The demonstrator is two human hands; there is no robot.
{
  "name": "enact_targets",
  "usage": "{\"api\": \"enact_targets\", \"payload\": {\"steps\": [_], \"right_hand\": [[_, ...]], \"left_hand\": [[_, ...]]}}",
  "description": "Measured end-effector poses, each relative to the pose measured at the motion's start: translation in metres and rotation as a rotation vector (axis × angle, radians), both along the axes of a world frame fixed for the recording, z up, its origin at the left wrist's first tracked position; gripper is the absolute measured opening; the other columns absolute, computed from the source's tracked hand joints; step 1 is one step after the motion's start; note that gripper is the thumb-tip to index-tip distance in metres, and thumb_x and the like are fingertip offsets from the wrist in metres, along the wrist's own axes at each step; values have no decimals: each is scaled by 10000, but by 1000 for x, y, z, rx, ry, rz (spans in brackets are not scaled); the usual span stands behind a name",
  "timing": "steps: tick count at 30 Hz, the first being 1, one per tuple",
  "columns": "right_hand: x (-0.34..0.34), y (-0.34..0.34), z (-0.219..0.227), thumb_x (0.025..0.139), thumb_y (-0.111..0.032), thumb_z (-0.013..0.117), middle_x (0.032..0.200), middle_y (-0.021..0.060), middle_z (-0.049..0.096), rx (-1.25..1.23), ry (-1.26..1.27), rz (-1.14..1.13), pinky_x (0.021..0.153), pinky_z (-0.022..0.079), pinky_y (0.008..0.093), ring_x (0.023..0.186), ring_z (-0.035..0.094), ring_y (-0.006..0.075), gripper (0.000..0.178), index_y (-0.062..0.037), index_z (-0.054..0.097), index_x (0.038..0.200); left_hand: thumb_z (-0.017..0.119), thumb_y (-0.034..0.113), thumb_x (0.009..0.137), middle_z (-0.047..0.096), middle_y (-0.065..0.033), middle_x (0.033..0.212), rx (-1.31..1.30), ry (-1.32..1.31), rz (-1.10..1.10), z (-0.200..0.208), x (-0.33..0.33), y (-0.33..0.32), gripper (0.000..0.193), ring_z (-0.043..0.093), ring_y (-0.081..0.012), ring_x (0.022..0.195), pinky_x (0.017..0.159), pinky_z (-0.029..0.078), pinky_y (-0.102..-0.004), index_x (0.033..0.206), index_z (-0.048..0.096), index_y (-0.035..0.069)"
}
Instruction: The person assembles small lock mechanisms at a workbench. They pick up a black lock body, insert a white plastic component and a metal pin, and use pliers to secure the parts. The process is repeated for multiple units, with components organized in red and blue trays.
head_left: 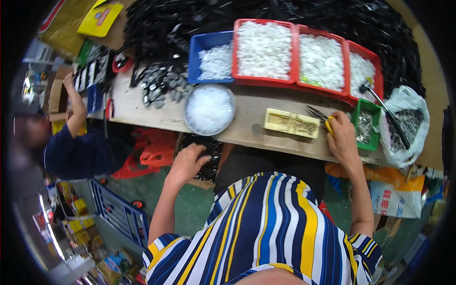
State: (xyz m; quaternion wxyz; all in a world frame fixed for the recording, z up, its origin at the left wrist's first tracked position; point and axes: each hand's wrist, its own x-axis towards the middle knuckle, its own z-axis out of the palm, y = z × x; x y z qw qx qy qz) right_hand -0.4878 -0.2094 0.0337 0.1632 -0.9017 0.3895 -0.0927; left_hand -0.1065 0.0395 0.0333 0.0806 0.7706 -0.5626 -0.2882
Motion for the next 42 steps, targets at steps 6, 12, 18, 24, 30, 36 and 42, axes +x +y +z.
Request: {"api": "enact_targets", "payload": {"steps": [6,12,18,24,30,36,42], "right_hand": [[1,4,4,723,40,647,1144,171,536,-13,27,-4,888,440,454,1095,535,362,347,18,587,1064],[5,7,12,782,-14,694,1166,169,531,-18,31,28,911,441,442,1111,528,365,312,19,573,1068],[8,2,33,785,-77,754,1203,164,527,2,23,47,942,432,436,1136,528,357,370,4,584,1103],[46,-44,69,818,-67,729,1159,151,557,-111,-44,137,924,431,434,1103,553,339,304,-5,598,1086],[133,-132,73,852,-67,699,995,156,584,-215,-340,329,788,492,430,915,615,348,183,11,627,1002],[225,-236,64,885,-116,670,927,164,635,-474,-381,186,791,513,439,892,644,365,128,3,663,930],[258,-313,39,903,-172,673,998,153,664,-575,-232,18,838,518,453,986,644,359,207,-29,644,1050]], "left_hand": [[717,41,849,644,-149,776,-519,-119,190,15,30,-28,95,652,-278,686,623,496,-348,918,711,-24],[662,-9,856,618,-177,1018,-720,-287,178,-15,73,-70,201,628,-361,918,780,501,-437,1056,664,-22],[675,21,855,551,-188,995,-602,-292,187,-23,82,-90,316,589,-392,922,783,481,-462,1162,604,-2],[649,-8,856,542,-203,1009,-592,-286,195,-30,83,-84,330,563,-418,953,802,465,-479,1178,582,16],[623,-86,834,544,-173,998,-556,-257,177,-23,84,-83,319,586,-393,900,769,472,-436,1131,586,23],[626,-48,852,553,-182,1048,-552,-166,185,-20,83,-72,250,571,-400,1002,844,470,-457,1095,598,4],[637,11,893,569,-158,1003,-548,-127,245,-23,86,-76,277,583,-320,879,770,470,-396,1170,626,-4]]}}
